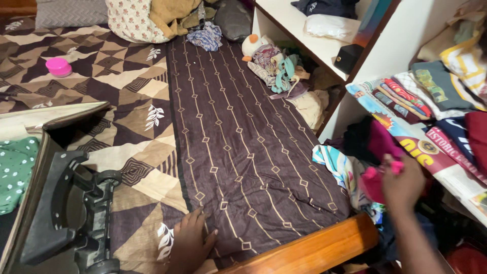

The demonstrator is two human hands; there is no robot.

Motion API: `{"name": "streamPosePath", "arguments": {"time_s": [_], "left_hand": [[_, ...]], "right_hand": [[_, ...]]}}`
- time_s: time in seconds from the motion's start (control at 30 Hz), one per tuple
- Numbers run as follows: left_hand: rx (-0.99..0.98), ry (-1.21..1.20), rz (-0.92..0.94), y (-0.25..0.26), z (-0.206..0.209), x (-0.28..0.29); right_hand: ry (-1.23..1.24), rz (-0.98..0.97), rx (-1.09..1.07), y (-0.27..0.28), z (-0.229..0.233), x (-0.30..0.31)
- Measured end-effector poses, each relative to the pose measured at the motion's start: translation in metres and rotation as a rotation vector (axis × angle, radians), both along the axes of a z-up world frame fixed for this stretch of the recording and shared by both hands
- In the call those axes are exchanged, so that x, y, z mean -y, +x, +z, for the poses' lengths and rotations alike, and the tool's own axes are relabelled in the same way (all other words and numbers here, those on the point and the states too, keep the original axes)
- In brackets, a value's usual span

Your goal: The person folds several pieces of clothing on a bed and places them into an open suitcase. Items include a green polka-dotted cloth, a light blue patterned cloth, a dark green cloth, a pink cloth, a red shirt, a blue shirt, and a pink shirt. The person folds each item by hand and arranges them neatly inside the suitcase.

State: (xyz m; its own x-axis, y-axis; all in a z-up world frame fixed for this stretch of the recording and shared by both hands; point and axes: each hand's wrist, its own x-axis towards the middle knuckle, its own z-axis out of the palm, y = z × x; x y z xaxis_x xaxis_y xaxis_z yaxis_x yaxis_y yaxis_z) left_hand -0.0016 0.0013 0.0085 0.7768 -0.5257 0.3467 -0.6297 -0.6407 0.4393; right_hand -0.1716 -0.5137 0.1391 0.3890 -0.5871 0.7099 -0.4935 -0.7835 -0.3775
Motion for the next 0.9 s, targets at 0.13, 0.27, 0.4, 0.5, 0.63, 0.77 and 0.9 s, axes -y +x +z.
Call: {"name": "streamPosePath", "arguments": {"time_s": [0.13, 0.27, 0.4, 0.5, 0.63, 0.77, 0.9], "left_hand": [[-0.089, -0.065, 0.001, 0.000, -0.021, -0.005], [-0.431, -0.571, 0.013, 0.019, -0.045, -0.013], [-0.821, -0.998, 0.328, 0.029, -0.051, -0.032], [-1.100, -1.336, 0.205, 0.025, -0.034, -0.041], [-0.930, -1.131, 0.337, 0.002, -0.012, -0.036], [-0.359, -0.578, 0.419, -0.010, 0.003, -0.034], [-0.159, -0.227, 0.610, -0.019, 0.014, -0.041]], "right_hand": [[0.096, 0.337, 0.021, 0.025, 0.013, -0.134], [0.193, 0.705, -0.306, 0.066, -0.016, -0.305], [0.334, 1.141, -0.613, 0.071, -0.052, -0.428], [0.251, 1.122, -0.446, 0.060, -0.064, -0.441], [0.452, 0.835, -0.382, 0.056, -0.075, -0.435], [0.117, 0.499, -0.121, 0.056, -0.077, -0.436], [0.118, 0.278, -0.282, 0.059, -0.078, -0.441]]}}
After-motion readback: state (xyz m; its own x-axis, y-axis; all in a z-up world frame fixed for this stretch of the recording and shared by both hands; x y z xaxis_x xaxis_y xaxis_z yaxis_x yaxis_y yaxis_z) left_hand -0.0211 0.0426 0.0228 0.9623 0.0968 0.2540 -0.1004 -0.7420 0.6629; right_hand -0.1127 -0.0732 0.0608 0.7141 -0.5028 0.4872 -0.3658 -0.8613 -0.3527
